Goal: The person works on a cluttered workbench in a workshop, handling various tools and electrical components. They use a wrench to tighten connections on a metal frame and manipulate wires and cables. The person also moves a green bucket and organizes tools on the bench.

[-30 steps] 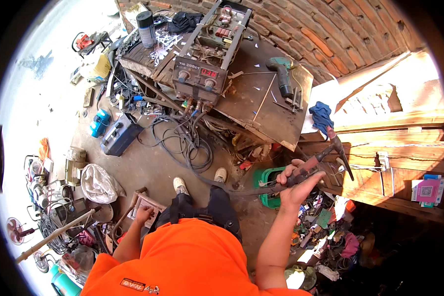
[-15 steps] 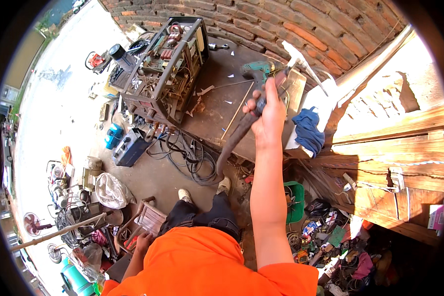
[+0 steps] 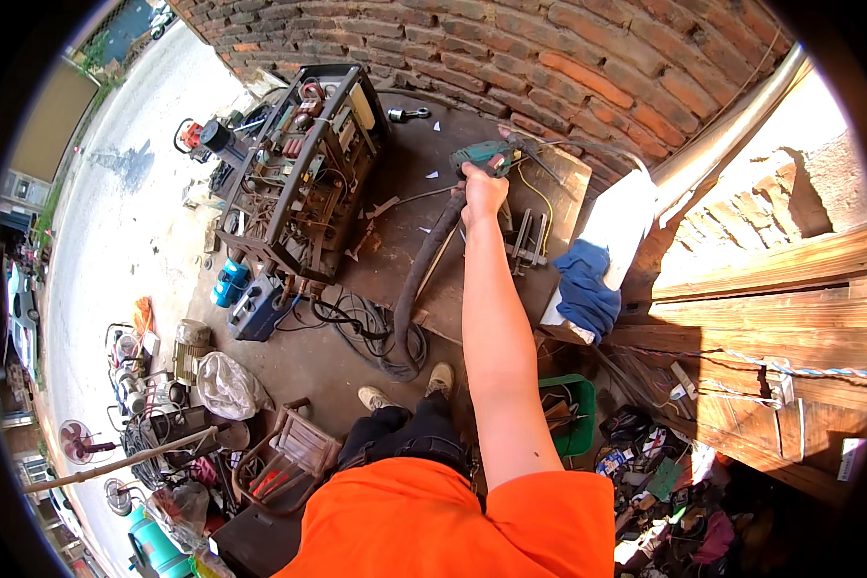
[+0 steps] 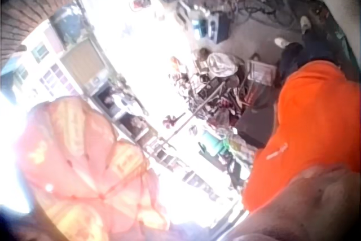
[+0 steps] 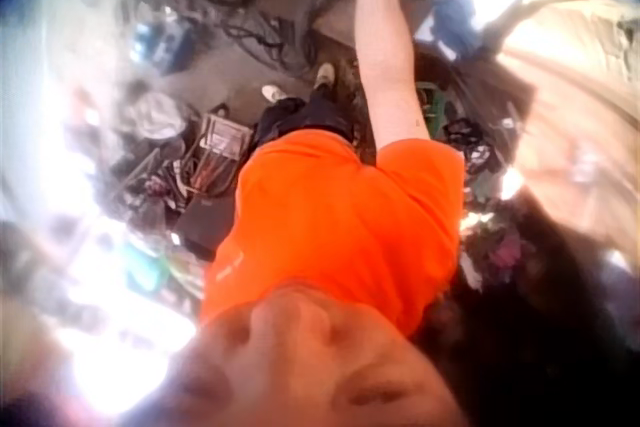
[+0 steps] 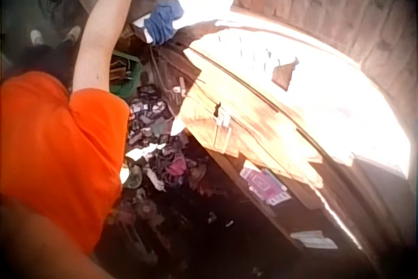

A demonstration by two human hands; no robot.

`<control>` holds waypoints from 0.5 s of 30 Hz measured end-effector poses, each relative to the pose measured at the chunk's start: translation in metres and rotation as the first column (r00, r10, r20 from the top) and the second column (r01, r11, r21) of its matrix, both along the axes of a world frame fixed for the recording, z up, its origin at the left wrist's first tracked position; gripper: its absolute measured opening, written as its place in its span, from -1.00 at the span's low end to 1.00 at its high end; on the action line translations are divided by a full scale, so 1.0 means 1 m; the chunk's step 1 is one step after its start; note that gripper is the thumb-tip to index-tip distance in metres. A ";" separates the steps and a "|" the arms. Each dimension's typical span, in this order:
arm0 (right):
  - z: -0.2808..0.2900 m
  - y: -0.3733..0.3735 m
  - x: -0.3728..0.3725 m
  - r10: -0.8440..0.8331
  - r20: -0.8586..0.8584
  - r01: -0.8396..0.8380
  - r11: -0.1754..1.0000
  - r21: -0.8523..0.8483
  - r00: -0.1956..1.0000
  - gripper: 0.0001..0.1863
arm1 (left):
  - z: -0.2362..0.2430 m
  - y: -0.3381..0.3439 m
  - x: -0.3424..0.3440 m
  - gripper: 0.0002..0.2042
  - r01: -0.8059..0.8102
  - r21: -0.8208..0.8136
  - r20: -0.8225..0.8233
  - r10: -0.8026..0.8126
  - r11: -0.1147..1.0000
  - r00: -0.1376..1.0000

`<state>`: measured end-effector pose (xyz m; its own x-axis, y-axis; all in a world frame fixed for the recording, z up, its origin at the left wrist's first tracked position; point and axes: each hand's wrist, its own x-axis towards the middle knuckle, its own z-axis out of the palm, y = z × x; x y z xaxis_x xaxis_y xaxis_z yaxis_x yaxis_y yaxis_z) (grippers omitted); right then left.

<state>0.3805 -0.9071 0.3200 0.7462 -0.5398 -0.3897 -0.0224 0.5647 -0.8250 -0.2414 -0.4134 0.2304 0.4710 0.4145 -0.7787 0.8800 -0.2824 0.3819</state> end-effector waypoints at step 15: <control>0.044 -0.007 -0.102 0.172 -0.216 -0.275 0.673 -0.687 0.961 -0.33 | -0.030 0.033 -0.005 -0.66 0.033 -0.005 -0.028 -0.033 0.999 0.999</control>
